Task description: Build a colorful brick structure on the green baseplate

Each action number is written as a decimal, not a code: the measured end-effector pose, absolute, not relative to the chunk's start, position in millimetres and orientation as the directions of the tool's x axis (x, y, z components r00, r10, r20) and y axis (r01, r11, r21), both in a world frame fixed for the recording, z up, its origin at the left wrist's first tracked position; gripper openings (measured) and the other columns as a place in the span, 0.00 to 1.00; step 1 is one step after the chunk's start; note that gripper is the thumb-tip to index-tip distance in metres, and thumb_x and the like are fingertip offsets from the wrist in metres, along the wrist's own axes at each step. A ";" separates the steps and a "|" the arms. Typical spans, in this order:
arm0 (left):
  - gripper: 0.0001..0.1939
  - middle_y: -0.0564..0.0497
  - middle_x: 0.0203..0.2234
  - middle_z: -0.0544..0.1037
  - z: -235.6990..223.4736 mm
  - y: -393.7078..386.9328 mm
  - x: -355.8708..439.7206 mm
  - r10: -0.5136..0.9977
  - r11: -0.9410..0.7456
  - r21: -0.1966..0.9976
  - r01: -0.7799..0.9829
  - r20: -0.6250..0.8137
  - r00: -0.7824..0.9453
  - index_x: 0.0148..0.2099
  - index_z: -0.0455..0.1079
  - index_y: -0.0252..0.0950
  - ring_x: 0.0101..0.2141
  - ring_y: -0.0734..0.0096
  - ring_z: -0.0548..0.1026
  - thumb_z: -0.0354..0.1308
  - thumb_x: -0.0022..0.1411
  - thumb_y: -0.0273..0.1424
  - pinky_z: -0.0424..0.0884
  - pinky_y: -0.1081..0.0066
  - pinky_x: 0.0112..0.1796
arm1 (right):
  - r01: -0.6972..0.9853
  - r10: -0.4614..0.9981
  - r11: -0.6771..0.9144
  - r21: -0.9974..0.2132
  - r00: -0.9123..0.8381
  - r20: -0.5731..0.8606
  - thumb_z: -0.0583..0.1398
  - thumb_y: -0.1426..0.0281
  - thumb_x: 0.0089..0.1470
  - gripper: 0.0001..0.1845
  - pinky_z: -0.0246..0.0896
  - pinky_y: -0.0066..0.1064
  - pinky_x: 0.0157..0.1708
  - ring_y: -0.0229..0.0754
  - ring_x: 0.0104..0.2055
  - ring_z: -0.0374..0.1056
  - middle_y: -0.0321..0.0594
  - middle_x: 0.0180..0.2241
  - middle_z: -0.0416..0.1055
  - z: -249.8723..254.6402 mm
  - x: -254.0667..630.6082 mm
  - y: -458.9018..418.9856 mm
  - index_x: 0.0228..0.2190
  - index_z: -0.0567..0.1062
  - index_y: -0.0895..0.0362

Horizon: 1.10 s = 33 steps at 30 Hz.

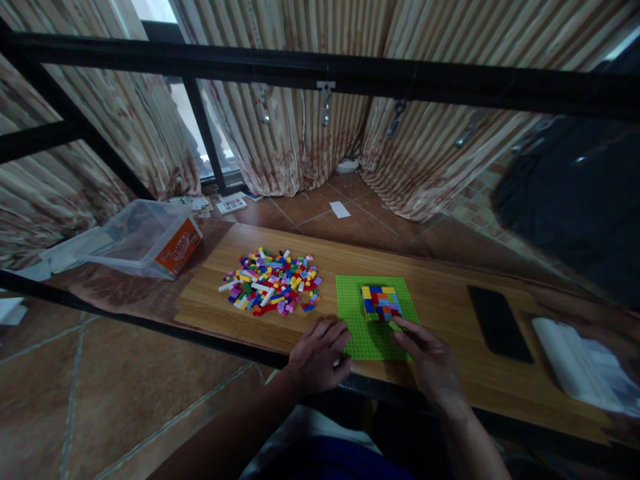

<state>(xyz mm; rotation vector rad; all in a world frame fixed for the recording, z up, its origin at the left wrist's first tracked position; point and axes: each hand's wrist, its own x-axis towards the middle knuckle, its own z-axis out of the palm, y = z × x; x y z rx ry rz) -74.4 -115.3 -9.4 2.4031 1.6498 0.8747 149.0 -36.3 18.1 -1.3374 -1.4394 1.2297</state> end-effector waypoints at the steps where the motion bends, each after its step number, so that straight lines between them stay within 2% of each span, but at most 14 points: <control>1: 0.23 0.44 0.54 0.71 -8.8 -115.3 -74.4 0.883 -0.407 0.388 0.827 0.399 0.248 0.57 0.65 0.37 0.56 0.54 0.66 0.55 0.61 0.38 0.64 0.53 0.56 | 0.284 0.992 0.031 -0.958 -0.128 -0.006 0.65 0.57 0.48 0.21 0.66 0.46 0.49 0.47 0.45 0.72 0.42 0.45 0.77 19.3 149.2 -33.8 0.44 0.79 0.50; 5: 0.23 0.44 0.54 0.71 -7.7 -115.2 -74.3 0.886 -0.404 0.389 0.828 0.391 0.248 0.57 0.65 0.37 0.56 0.54 0.66 0.55 0.61 0.37 0.65 0.53 0.55 | 0.510 0.953 0.286 -0.811 -0.239 0.186 0.62 0.59 0.53 0.20 0.65 0.43 0.49 0.45 0.45 0.71 0.41 0.47 0.75 24.7 147.4 -20.8 0.47 0.77 0.49; 9: 0.22 0.44 0.54 0.71 -8.6 -115.3 -74.1 0.881 -0.408 0.384 0.828 0.406 0.245 0.57 0.65 0.37 0.56 0.53 0.66 0.55 0.61 0.36 0.65 0.52 0.55 | 0.549 0.889 0.448 -0.706 -0.355 0.288 0.61 0.60 0.54 0.18 0.62 0.44 0.51 0.47 0.48 0.68 0.40 0.44 0.76 21.6 144.1 -6.5 0.47 0.77 0.48; 13: 0.22 0.44 0.54 0.71 -9.8 -115.4 -74.2 0.877 -0.413 0.386 0.825 0.412 0.247 0.56 0.65 0.37 0.56 0.53 0.67 0.55 0.61 0.36 0.65 0.52 0.55 | 0.521 0.876 0.471 -0.712 -0.373 0.307 0.62 0.60 0.53 0.18 0.61 0.44 0.52 0.46 0.48 0.66 0.40 0.43 0.75 10.1 143.4 1.9 0.47 0.77 0.48; 19: 0.23 0.43 0.55 0.71 -9.6 -115.5 -74.5 0.884 -0.408 0.387 0.827 0.393 0.252 0.57 0.64 0.37 0.56 0.52 0.66 0.55 0.61 0.36 0.66 0.52 0.54 | 0.466 0.898 0.419 -0.779 -0.337 0.281 0.63 0.61 0.52 0.18 0.60 0.45 0.54 0.45 0.50 0.65 0.41 0.45 0.73 1.2 142.2 4.1 0.46 0.78 0.47; 25: 0.22 0.44 0.54 0.71 -8.9 -115.2 -74.6 0.884 -0.409 0.388 0.826 0.394 0.253 0.57 0.65 0.38 0.56 0.53 0.66 0.56 0.60 0.36 0.65 0.52 0.55 | 0.465 0.913 0.389 -0.796 -0.309 0.265 0.63 0.61 0.51 0.17 0.61 0.47 0.54 0.46 0.51 0.65 0.41 0.46 0.73 -4.6 141.3 4.9 0.45 0.78 0.47; 28: 0.23 0.44 0.54 0.71 -9.6 -115.4 -74.7 0.884 -0.408 0.385 0.828 0.395 0.251 0.57 0.65 0.38 0.55 0.53 0.67 0.56 0.60 0.36 0.66 0.52 0.54 | 0.476 0.884 0.453 -0.754 -0.352 0.309 0.62 0.63 0.53 0.17 0.61 0.46 0.53 0.46 0.51 0.65 0.41 0.46 0.73 -3.0 142.0 5.7 0.46 0.77 0.47; 33: 0.22 0.44 0.54 0.71 -10.1 -115.6 -74.4 0.880 -0.411 0.384 0.827 0.403 0.250 0.56 0.65 0.37 0.56 0.53 0.66 0.56 0.60 0.36 0.65 0.52 0.55 | 0.527 0.764 0.626 -0.575 -0.565 0.313 0.59 0.68 0.55 0.20 0.61 0.47 0.52 0.48 0.50 0.67 0.39 0.45 0.75 16.8 141.2 9.7 0.50 0.74 0.47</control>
